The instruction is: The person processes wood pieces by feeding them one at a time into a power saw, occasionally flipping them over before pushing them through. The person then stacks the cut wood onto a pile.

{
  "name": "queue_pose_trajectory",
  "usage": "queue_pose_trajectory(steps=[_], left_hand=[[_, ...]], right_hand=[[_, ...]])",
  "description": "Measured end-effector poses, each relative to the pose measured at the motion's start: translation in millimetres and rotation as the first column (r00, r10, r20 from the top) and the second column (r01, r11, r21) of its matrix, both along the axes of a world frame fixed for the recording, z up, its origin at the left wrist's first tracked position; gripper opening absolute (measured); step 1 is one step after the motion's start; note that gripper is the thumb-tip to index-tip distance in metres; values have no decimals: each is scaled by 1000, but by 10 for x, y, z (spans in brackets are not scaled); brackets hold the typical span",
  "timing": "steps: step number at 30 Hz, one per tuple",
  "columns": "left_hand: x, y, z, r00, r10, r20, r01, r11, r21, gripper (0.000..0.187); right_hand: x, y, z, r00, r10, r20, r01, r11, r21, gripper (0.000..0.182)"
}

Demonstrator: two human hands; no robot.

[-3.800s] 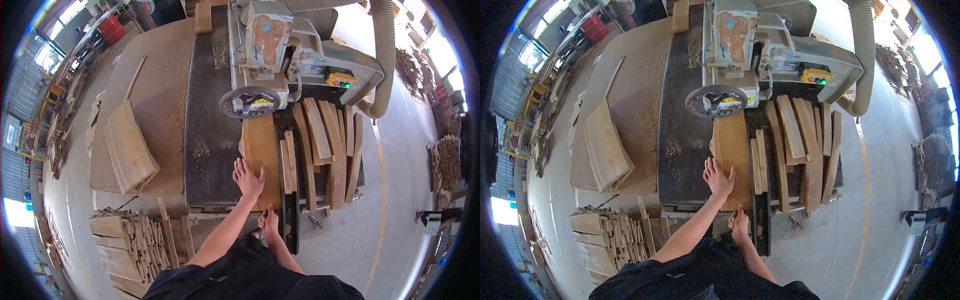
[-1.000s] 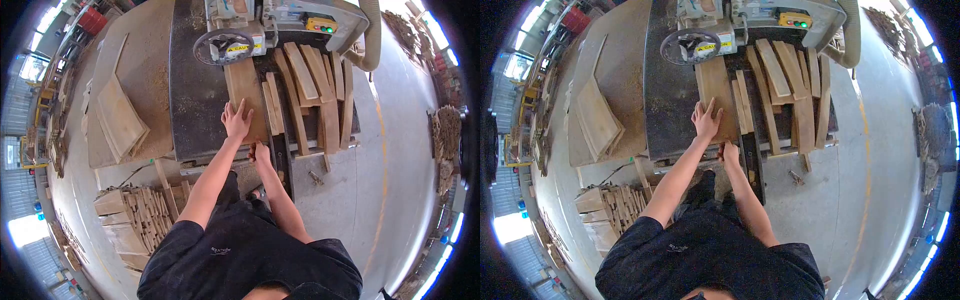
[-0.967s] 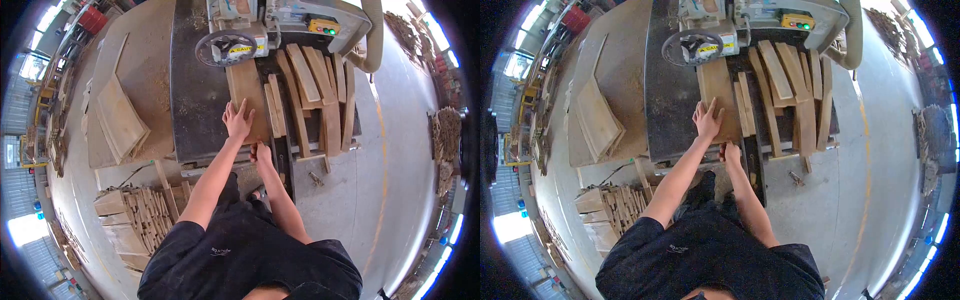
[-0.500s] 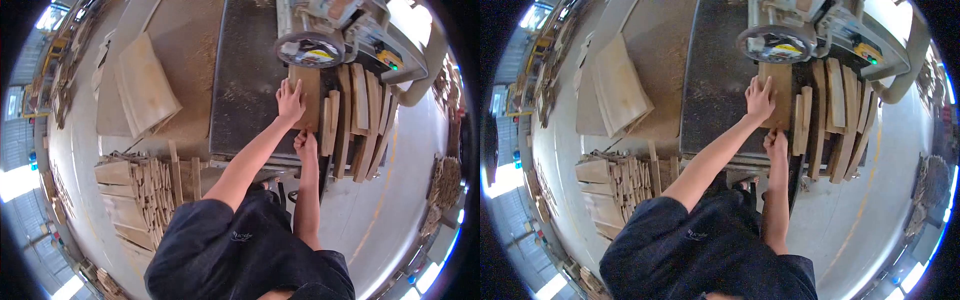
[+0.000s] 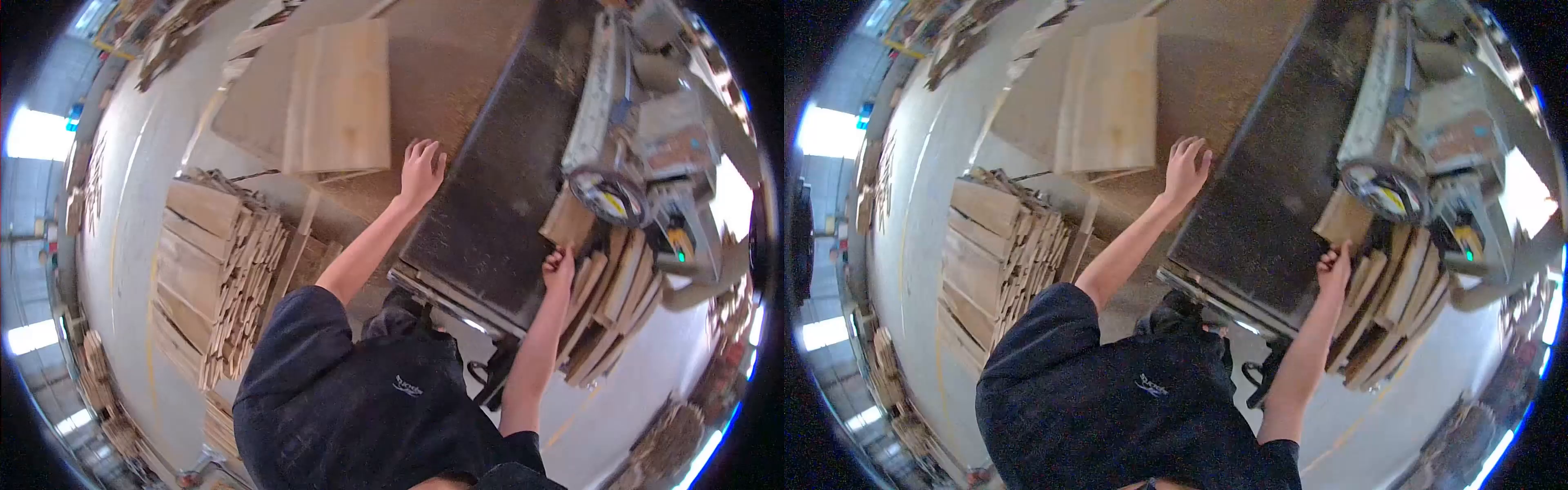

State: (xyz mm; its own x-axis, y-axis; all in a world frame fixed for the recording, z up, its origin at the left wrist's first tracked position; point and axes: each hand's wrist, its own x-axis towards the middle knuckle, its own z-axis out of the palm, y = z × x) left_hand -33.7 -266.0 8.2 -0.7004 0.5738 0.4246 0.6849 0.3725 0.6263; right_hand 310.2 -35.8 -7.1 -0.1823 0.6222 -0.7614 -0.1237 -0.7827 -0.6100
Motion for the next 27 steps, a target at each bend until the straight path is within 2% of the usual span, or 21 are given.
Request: queue_pose_trajectory(steps=[1,2,4,6,8,9,11,12,14,16,18,19,20,22,23,24,25,26,27], left_hand=[[-110,-110,172,998,20,57,-31,977,210,37],[-200,-254,336,993,37,-108,-9,968,252,34],[-445,-585,775,923,166,-347,-160,986,48,37],[-923,-848,727,760,472,-448,-528,849,-1,42],[-1289,-1087,609,630,739,-239,-775,580,-251,48],[-1384,-1183,454,633,739,-230,-772,580,-262,48],[-1473,-1347,128,688,690,-226,-725,669,-164,50],[-1423,-1379,72,706,674,-217,-708,685,-171,50],[-1202,-1370,-5,683,657,-319,-715,691,-107,52],[-858,-1375,137,711,658,-249,-684,729,-25,52],[-573,-1405,104,716,698,18,-697,713,76,64],[-498,-1394,-18,651,759,8,-759,650,40,71],[-469,-1388,-98,583,813,-11,-813,583,4,78],[-432,-1356,-12,609,754,247,-777,630,-8,78],[-487,-1286,-32,628,737,249,-763,646,16,78],[-529,-1253,-115,535,662,525,-813,572,106,73],[-519,-1241,-114,416,507,755,-866,474,159,69],[-502,-1242,-109,431,501,751,-861,478,175,69],[-475,-1227,-71,384,493,781,-882,447,151,69]], right_hand=[[-55,63,18,1000,-2,21,3,1000,-2,45],[-125,141,12,999,-14,34,14,1000,2,45],[-148,239,-48,997,-30,67,29,999,15,46],[-227,225,54,995,-2,103,1,1000,5,46],[-244,244,80,985,55,161,-57,998,12,47],[-231,235,43,983,55,175,-58,998,11,47],[-210,170,-68,941,158,299,-216,961,171,45],[-195,114,-122,949,143,280,-211,950,232,43],[-184,-40,-90,963,113,243,-195,918,346,36],[-132,-190,-107,968,108,227,-199,884,424,32],[-127,-372,-89,969,80,235,-190,848,495,37],[-86,-459,-51,972,82,220,-177,871,459,25],[-115,-619,28,986,13,165,-92,874,477,25],[-62,-815,64,974,27,224,-129,882,454,25],[-15,-888,-3,973,43,225,-150,863,482,25],[22,-981,-13,973,40,225,-149,858,492,26],[72,-1086,-13,977,29,213,-134,858,496,26],[105,-1172,-6,974,62,217,-169,838,519,27],[130,-1220,11,971,96,220,-204,812,546,27]])
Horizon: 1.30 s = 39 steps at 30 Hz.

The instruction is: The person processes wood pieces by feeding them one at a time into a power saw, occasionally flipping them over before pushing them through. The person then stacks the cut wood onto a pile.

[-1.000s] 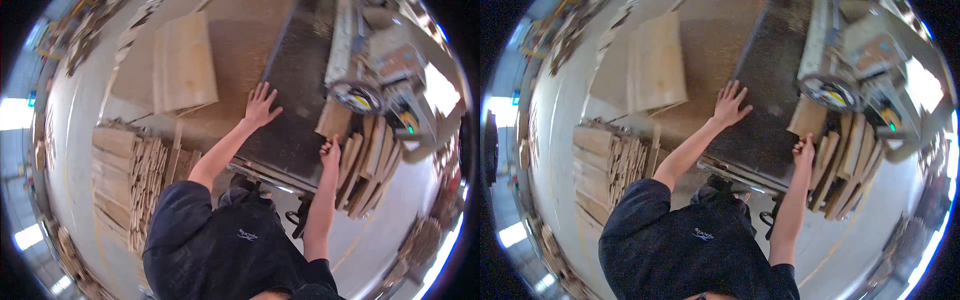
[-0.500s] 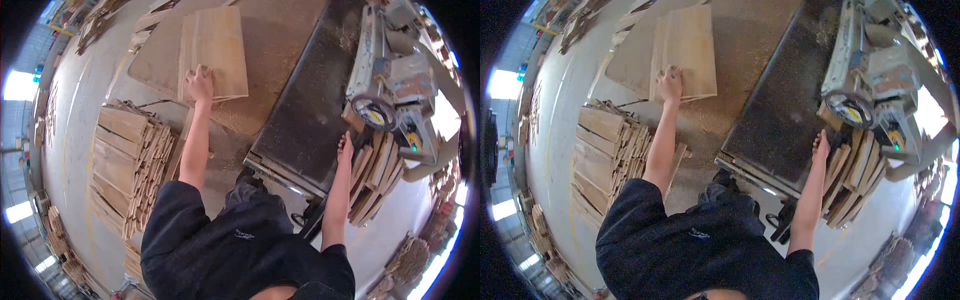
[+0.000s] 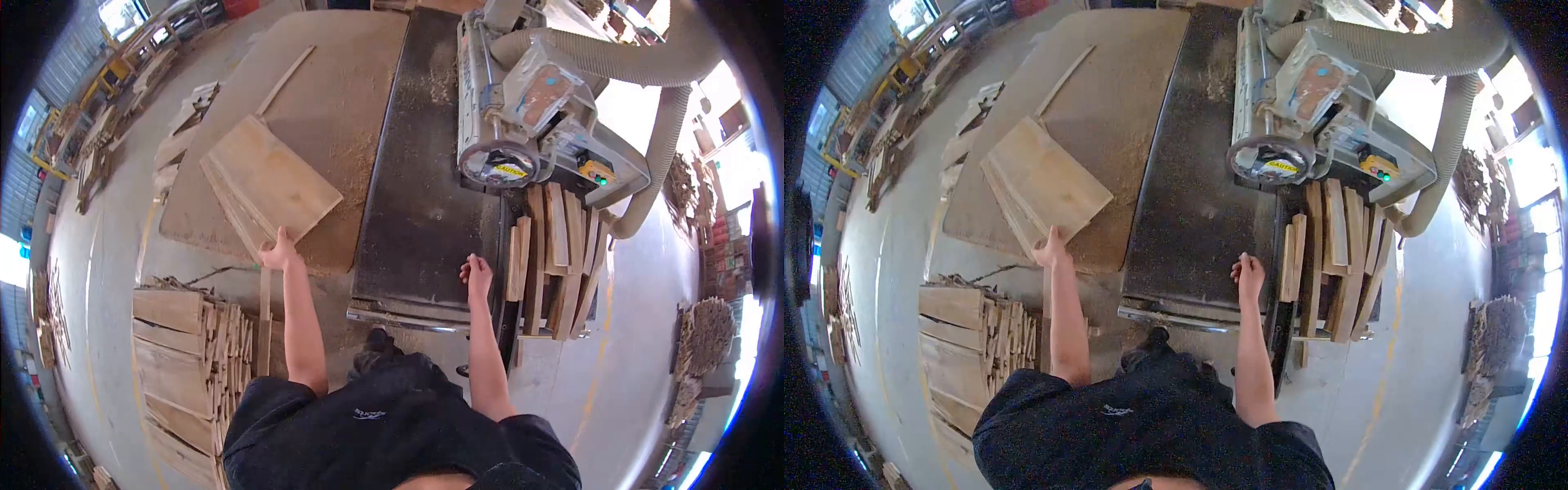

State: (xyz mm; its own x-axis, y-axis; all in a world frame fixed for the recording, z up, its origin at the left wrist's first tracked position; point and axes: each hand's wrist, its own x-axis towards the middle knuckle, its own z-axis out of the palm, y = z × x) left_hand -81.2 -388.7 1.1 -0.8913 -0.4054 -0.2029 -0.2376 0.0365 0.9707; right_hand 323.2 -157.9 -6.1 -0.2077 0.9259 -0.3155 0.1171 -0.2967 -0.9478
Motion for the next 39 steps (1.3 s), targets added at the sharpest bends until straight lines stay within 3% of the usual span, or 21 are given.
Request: queue_pose_trajectory(steps=[2,4,6,7,9,11,13,15,19,20,21,22,24,25,27,30,34,36,37,38,39], left_hand=[[87,7,108,999,24,22,-25,999,40,70],[234,-54,199,982,-85,168,31,954,299,78],[607,-101,136,972,-222,-77,235,906,352,82],[803,-82,215,975,-212,-70,223,911,347,82],[1306,-380,461,857,-493,152,455,861,227,81],[1467,-692,150,822,-569,36,520,774,362,81],[1370,-1001,4,699,-684,208,569,708,417,86],[1382,-1072,165,745,-649,157,623,760,186,68],[1050,-881,-268,882,-450,141,438,892,107,56],[1059,-706,-209,909,-320,268,372,913,-169,60],[1088,-617,-169,920,-157,358,314,842,-439,68],[1131,-609,-154,920,-142,366,307,841,-445,68],[1140,-609,-85,849,-306,430,424,881,-210,76],[1164,-632,72,843,-313,437,434,876,-211,76],[1217,-587,452,849,-395,350,365,918,151,82],[1174,-645,173,854,-397,336,321,911,259,83],[1103,-652,100,820,-370,436,324,929,178,74],[948,-757,-50,817,-524,240,307,749,587,75],[901,-850,340,717,-630,296,242,625,742,68],[875,-1006,331,706,-626,331,226,643,732,68],[740,-1097,336,599,-734,319,178,511,841,69]], right_hand=[[62,-79,-10,1000,-7,-16,7,1000,-16,27],[101,-183,-53,999,-38,-37,36,998,-45,26],[220,-284,-53,997,-59,-56,44,970,-240,25],[278,-424,71,999,-44,-22,36,957,-287,25],[364,-646,134,999,32,8,-28,955,-296,25],[406,-928,143,993,116,-33,-120,936,-330,28],[373,-1138,237,969,247,4,-229,907,-353,30],[340,-1203,197,942,337,16,-309,881,-360,34],[-49,-1181,249,913,404,-55,-389,820,-421,36],[-148,-1068,25,891,452,-51,-450,860,-239,39],[-243,-994,-116,868,494,-41,-496,867,-54,43],[-393,-935,-5,889,457,-5,-455,884,-104,47],[-854,-776,346,907,422,0,-413,888,-202,54],[-1038,-708,443,908,418,-28,-411,876,-253,59],[-1412,-650,566,861,498,103,-441,833,-334,67],[-1831,-681,682,668,711,220,-672,703,-231,80],[-2024,-1241,1494,717,544,437,-586,809,-46,81],[-1880,-1462,1810,847,522,102,-531,835,143,81],[-1857,-1617,2109,804,593,45,-584,773,249,80],[-1788,-1760,2317,752,659,-4,-617,706,346,79],[-1758,-1812,2325,687,726,-16,-665,638,387,76]])
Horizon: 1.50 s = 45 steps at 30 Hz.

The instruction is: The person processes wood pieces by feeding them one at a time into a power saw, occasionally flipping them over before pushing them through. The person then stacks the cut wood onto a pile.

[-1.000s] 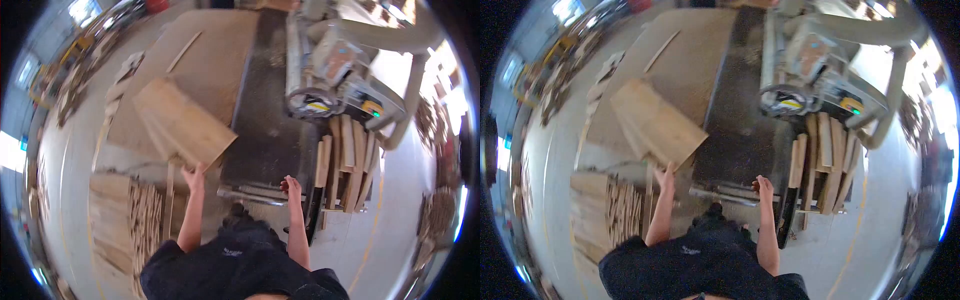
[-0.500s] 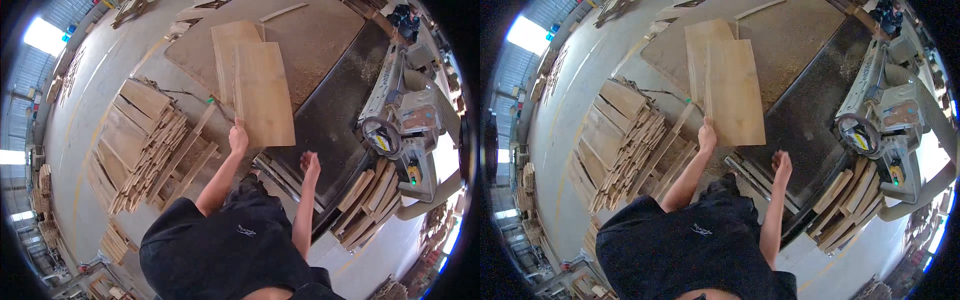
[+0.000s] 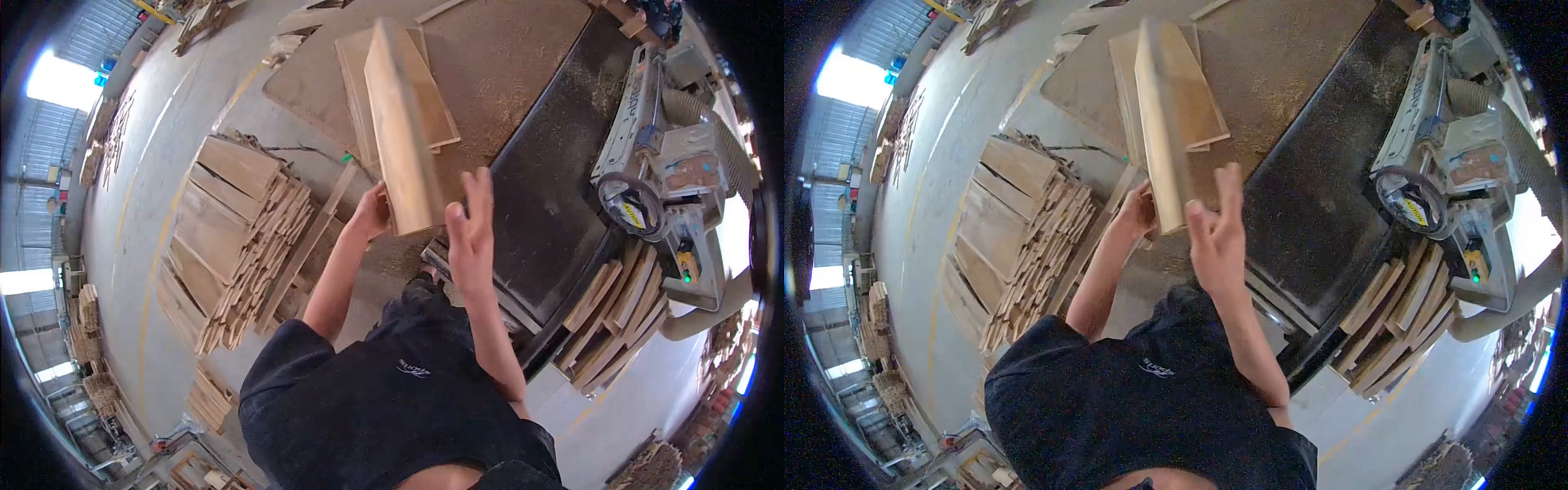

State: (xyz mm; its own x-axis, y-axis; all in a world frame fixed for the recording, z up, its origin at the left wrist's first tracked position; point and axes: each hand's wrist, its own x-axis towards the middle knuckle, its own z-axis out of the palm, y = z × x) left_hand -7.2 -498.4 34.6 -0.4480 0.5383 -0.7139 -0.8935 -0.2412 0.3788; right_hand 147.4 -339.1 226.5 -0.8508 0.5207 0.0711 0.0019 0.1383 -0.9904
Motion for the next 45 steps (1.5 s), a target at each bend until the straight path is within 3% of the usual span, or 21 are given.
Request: queue_pose_trajectory(steps=[1,3,4,5,6,7,9,12,16,17,18,19,21,25,28,32,35,37,39,41,45], left_hand=[[-101,19,193,990,-98,106,80,984,159,70],[-28,146,-19,994,-45,-96,43,999,-26,70],[-33,51,-676,988,88,-130,-12,866,500,71],[-25,-8,-1015,971,217,-97,-19,478,878,73],[102,128,-650,973,-174,150,-117,184,976,70],[241,238,-440,976,-161,146,-114,194,974,70],[470,330,-335,981,46,189,-187,483,855,48],[879,159,-158,998,56,-11,-18,495,869,58],[1486,47,-367,994,98,42,-83,465,881,65],[1566,82,-359,981,149,-124,-105,946,306,70],[1628,128,-315,953,52,-298,-182,885,-429,75],[1687,39,-512,897,-179,-404,-136,759,-636,85],[1858,-6,-425,668,-561,-488,-212,485,-848,85],[2156,51,-215,597,-602,-531,-155,563,-812,76],[2311,267,-303,621,-597,-507,-13,639,-769,62],[2352,686,-600,677,-607,-416,144,663,-735,45],[2379,906,-394,687,-591,-424,146,683,-716,45],[2384,966,-262,698,-584,-414,150,686,-712,45],[2296,938,-206,307,-784,-539,-231,488,-842,45],[2098,1082,-74,82,-720,-690,-555,542,-631,50],[1776,1326,1115,85,-340,-936,-425,838,-343,57]], right_hand=[[-30,-9,11,994,98,-55,-96,995,39,73],[-76,-56,-135,981,140,-135,-148,988,-51,63],[-43,-69,-90,959,275,-63,-281,917,-284,58],[-18,-90,-70,907,420,-29,-375,776,-507,53],[13,-121,-206,903,425,-65,-413,814,-408,48],[75,-138,-248,897,435,-75,-425,804,-415,48],[217,-154,-308,910,415,1,-408,893,-189,46],[484,-99,-389,888,457,55,-427,862,-275,49],[891,-64,-414,913,401,71,-343,851,-398,53],[1008,-83,-451,930,340,142,-291,914,-284,58],[1130,-76,-514,944,258,204,-228,960,-160,64],[1280,-43,-660,956,210,207,-182,972,-145,64],[1669,-4,-1126,844,-38,535,55,998,-15,70],[2497,-8,-1996,904,-108,414,256,912,-322,63],[2947,-188,-2180,865,-321,385,499,621,-605,53],[3300,-215,-2154,815,-365,450,577,433,-693,50],[3479,-339,-2641,840,-392,374,536,499,-681,49],[3435,-403,-2528,818,-375,437,569,412,-712,50],[3438,-430,-2433,838,-304,452,539,335,-773,54],[3433,-437,-2425,829,-322,457,550,325,-769,54],[3427,-473,-2512,771,-422,477,628,380,-679,53]])
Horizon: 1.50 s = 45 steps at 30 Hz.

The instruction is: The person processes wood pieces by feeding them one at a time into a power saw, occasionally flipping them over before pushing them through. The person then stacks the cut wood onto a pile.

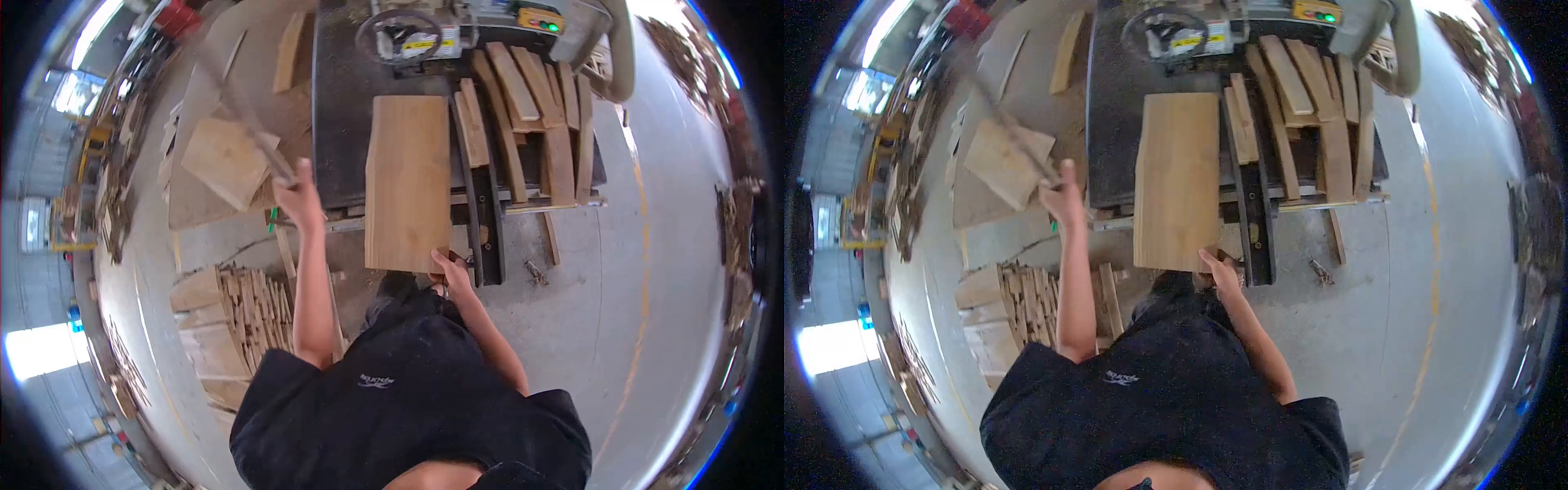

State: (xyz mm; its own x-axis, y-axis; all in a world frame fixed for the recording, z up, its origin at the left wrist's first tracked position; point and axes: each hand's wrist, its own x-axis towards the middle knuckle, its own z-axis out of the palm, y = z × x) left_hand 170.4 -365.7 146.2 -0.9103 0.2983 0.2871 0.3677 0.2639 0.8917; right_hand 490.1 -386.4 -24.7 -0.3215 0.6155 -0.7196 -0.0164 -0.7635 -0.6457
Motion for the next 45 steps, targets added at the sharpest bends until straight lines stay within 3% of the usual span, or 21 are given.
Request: queue_pose_trajectory(steps=[1,3,5,6,7,8,10,11,13,15,17,19,22,24,25,26,27,32,34,41,45], left_hand=[[103,155,243,999,-42,-5,42,999,3,57],[435,462,502,935,-107,339,-38,918,395,46],[853,857,343,938,-290,191,218,920,326,38],[1149,964,438,714,-625,315,528,776,345,33],[1513,1124,345,650,-664,370,659,734,161,35],[1757,1170,382,577,-746,332,814,557,-165,49],[2003,1186,124,351,-815,460,933,344,-102,65],[1950,1137,-12,366,-813,452,927,359,-105,65],[1837,806,-361,491,-863,120,828,419,-374,84],[1542,347,-587,687,-714,131,630,496,-598,87],[1140,-140,-986,759,-618,-205,304,615,-728,89],[1078,-437,-1128,847,-491,-203,105,528,-843,84],[1004,-348,-1357,841,-532,-96,333,650,-683,81],[1009,-163,-1463,859,-502,-104,293,648,-703,73],[983,0,-1510,816,-534,-221,259,680,-685,70],[966,153,-1566,766,-551,-331,226,713,-664,67],[1008,345,-1525,819,-522,-238,335,772,-541,65],[789,884,-1494,839,-527,-138,437,802,-407,65],[679,1035,-1495,830,-548,-101,468,784,-409,64],[204,1857,-1391,859,-509,-57,460,816,-351,60],[-2,2273,-1330,867,-491,-83,440,834,-335,48]], right_hand=[[-20,6,24,999,-42,-5,42,999,3,53],[-44,19,132,1000,-12,-5,12,1000,-19,53],[-56,44,192,999,-38,-23,37,999,-29,53],[-80,5,205,999,-18,-41,16,999,-52,53],[-95,-24,201,999,-18,-44,16,998,-63,53],[-86,-26,184,999,-28,-21,27,997,-73,53],[-76,-18,147,1000,-10,0,10,997,-73,53],[-73,-24,118,999,-31,-25,29,998,-61,54],[-54,-28,87,997,-51,-56,47,997,-62,55],[-24,-54,121,991,-118,-67,113,991,-65,54],[-1,-21,304,992,-118,-38,114,990,-82,52],[-2,40,328,992,-123,-3,122,988,-95,51],[-47,103,197,993,-116,-8,114,983,-146,48],[-96,207,96,929,-361,-88,329,909,-254,39],[-149,252,85,933,-351,-80,322,914,-247,39],[-215,257,72,779,-599,-184,505,775,-380,34],[-278,244,74,549,-802,-235,620,579,-529,29],[-512,650,194,770,-601,-212,558,797,-232,24],[-521,842,225,970,-177,168,159,981,113,36],[-1069,1831,353,955,-234,183,274,931,-242,44],[-1385,2202,400,944,-302,135,327,917,-229,47]])
